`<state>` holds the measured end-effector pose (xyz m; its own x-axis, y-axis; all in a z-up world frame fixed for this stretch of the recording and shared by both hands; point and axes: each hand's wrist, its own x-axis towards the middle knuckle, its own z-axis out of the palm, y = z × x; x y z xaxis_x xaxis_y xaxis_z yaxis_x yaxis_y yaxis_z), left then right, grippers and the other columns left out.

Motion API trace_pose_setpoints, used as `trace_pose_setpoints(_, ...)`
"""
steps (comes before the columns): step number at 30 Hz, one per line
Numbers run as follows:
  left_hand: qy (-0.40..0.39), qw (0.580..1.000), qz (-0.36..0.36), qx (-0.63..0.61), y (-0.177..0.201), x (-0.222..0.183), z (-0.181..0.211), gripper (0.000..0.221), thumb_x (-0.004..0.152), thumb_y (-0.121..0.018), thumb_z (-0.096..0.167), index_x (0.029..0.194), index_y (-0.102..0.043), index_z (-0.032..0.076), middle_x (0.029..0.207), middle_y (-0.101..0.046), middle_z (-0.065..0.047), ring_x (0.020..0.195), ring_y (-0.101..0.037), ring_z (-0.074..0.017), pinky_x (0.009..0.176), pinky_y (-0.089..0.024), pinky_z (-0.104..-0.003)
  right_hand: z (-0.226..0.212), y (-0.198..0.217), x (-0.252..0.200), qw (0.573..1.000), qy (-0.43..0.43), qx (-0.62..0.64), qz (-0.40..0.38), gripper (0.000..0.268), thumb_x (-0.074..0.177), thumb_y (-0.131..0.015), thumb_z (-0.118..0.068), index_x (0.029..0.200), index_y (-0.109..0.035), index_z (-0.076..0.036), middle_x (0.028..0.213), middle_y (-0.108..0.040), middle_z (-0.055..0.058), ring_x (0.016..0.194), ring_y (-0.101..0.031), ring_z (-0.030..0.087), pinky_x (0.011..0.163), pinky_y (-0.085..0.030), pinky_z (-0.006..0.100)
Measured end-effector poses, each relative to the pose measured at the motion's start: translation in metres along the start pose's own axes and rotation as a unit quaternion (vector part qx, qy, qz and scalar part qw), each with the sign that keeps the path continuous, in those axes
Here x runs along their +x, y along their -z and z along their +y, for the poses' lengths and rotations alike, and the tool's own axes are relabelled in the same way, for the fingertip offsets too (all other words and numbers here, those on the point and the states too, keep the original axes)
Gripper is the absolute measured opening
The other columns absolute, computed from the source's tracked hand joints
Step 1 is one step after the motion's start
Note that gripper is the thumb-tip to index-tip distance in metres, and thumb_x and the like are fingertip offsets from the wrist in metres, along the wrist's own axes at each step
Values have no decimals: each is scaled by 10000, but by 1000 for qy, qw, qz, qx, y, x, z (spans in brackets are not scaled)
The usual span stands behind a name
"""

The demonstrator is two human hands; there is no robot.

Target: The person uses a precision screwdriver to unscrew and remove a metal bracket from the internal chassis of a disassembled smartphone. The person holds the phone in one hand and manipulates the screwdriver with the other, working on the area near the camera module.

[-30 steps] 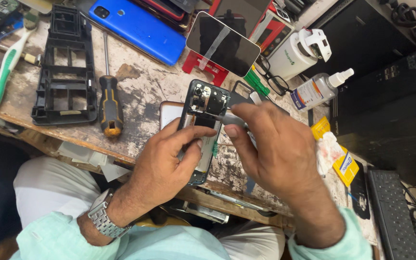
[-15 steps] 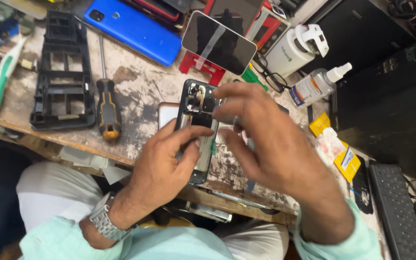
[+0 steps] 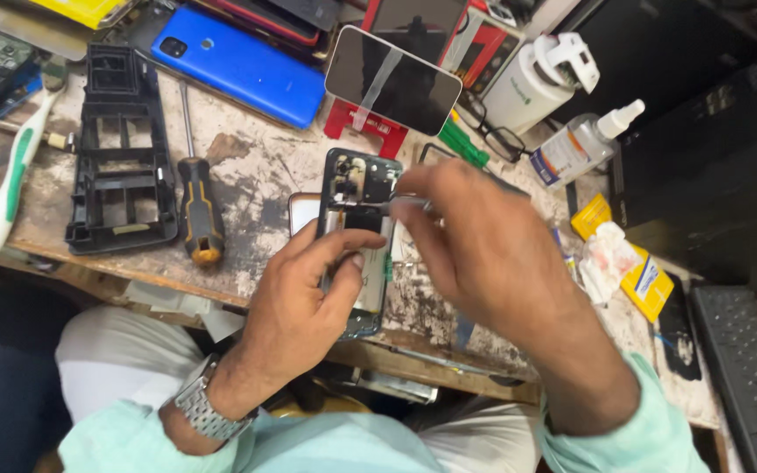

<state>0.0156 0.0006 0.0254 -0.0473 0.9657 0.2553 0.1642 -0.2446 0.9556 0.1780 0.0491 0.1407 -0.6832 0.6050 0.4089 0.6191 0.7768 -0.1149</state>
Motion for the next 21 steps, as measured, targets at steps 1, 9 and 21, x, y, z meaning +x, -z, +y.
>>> trace_pose_setpoints(1,-11,1000,11,3,-1,-4,1,268,925,-572,48,1135,-736,74,1044,-727,-101,812,-745,-206,671,-586,-312,-1,2,-2,998,49,37,2,300,922,-736,-27,1166,-561,-14,1068,-649,176,874,-695,360,704,-556,433)
trace_pose_setpoints(9,9,1000,19,-9,-4,-1,2,271,916,-565,45,1118,-744,66,1036,-738,-92,772,-739,-209,592,-563,-304,11,7,-2,983,76,161,-34,362,867,-663,26,1196,-514,14,1259,-595,237,875,-717,290,732,-582,383)
trace_pose_setpoints(21,-10,999,34,1,-4,-1,1,256,932,-572,37,1122,-743,63,1013,-724,-105,773,-725,-190,679,-571,-313,9,1,1,995,31,95,0,276,974,-706,-19,1221,-586,3,1043,-673,163,818,-698,317,687,-545,432)
